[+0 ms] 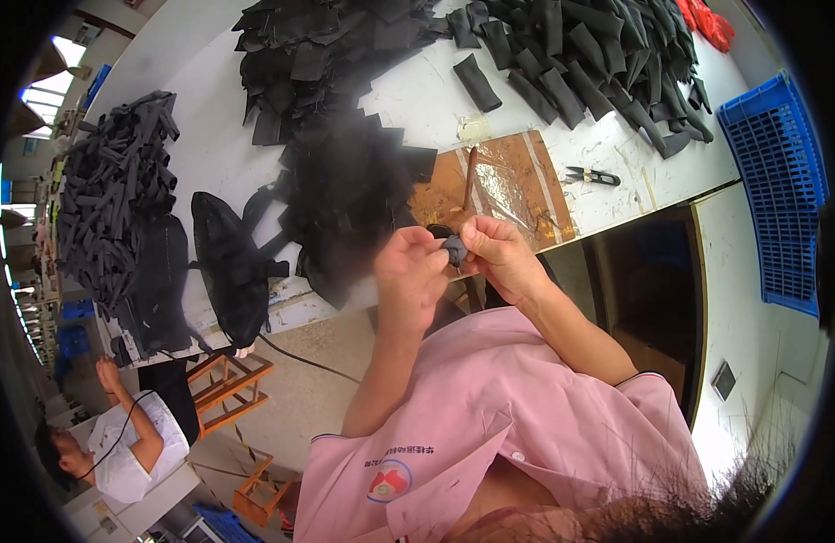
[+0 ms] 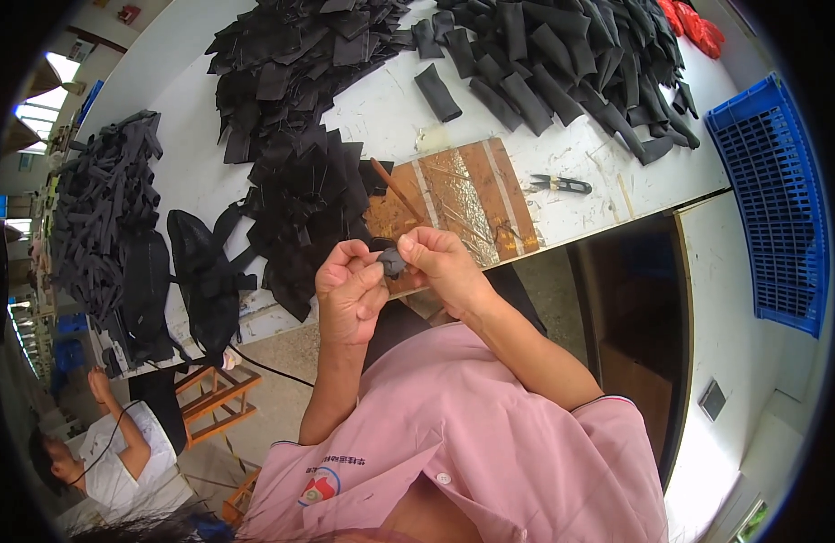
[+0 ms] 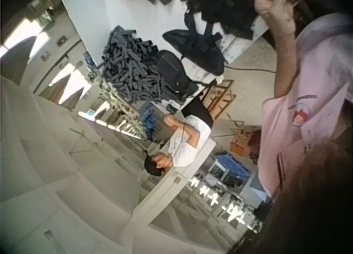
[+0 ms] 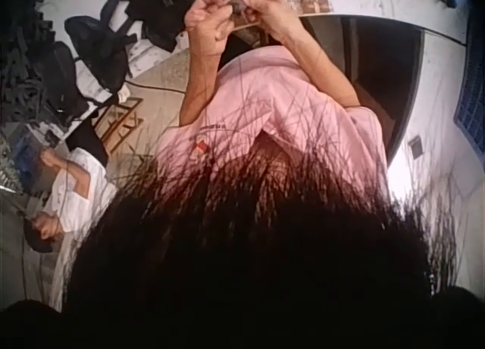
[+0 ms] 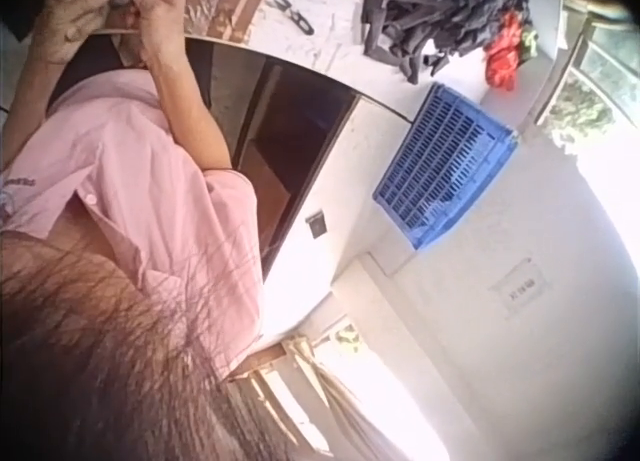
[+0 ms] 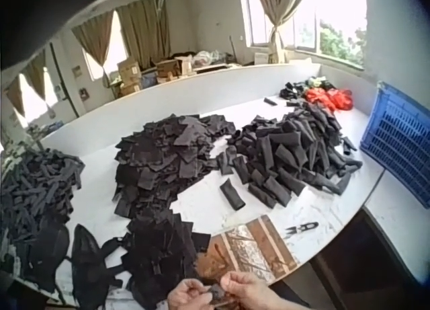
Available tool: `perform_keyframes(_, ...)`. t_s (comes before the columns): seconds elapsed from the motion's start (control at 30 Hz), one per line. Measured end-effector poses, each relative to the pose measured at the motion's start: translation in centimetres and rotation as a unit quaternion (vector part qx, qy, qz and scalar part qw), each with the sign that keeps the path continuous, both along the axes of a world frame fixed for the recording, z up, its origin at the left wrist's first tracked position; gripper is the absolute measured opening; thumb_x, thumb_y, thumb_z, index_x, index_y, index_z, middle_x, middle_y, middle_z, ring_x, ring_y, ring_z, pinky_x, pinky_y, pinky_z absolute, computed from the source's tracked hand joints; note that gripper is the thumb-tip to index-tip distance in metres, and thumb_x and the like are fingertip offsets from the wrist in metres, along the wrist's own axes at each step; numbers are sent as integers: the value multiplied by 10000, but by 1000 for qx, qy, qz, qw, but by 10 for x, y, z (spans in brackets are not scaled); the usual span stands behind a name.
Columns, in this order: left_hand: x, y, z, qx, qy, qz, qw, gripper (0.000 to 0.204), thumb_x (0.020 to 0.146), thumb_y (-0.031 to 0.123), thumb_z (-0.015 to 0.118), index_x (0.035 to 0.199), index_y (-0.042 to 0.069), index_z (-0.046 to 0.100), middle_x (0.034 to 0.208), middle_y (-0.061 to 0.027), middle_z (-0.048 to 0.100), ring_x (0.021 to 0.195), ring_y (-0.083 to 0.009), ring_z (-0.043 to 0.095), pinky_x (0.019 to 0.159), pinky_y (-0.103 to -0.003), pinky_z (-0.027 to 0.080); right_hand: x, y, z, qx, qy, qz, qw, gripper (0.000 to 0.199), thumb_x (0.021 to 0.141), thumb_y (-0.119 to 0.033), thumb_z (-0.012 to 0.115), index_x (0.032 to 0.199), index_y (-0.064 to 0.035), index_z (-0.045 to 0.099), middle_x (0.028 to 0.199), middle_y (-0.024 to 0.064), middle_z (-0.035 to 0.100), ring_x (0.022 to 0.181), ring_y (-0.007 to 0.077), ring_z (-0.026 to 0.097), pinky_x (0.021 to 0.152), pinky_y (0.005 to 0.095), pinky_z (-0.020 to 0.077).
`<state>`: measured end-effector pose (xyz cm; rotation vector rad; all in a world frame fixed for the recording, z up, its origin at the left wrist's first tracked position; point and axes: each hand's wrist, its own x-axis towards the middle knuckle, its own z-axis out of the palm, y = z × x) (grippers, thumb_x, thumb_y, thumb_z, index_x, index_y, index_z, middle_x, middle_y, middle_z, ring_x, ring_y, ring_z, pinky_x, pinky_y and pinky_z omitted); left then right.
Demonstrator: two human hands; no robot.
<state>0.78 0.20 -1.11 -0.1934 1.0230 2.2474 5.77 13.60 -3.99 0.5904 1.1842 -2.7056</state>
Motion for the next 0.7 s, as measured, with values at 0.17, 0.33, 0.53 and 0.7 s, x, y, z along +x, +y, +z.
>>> perform_keyframes(0.17,6,-8,26,300,-107,-176,931,333,751,-103,508,1074,-57,442,734,-86,564,372,-3,339,330,-149,235,5,-6,33,-51,85,16,995,171,834,-229,579,780,-71,545,727,-20,519,660,66,472,614,196,388)
perform_keyframes(0.33,13,12,31,-211,396,7,894,223,763,-37,586,982,-30,542,811,-71,571,675,-77,518,601,-185,394,-2,11,38,84,213,-36,973,148,840,-156,557,765,-32,530,832,10,511,729,87,479,643,211,393)
perform_keyframes(0.53,-3,21,49,-232,503,92,828,91,778,11,600,866,24,578,831,-79,573,753,-135,546,675,-237,434,-9,14,87,419,258,-63,868,126,822,-104,544,750,-8,505,670,77,490,606,181,501,556,279,406)
perform_keyframes(0.7,-20,28,83,133,172,-34,976,149,838,23,528,959,14,442,829,-105,569,469,-14,405,363,-143,262,-20,19,116,498,227,-96,832,183,832,-145,549,746,11,506,639,65,481,569,148,478,523,280,383)
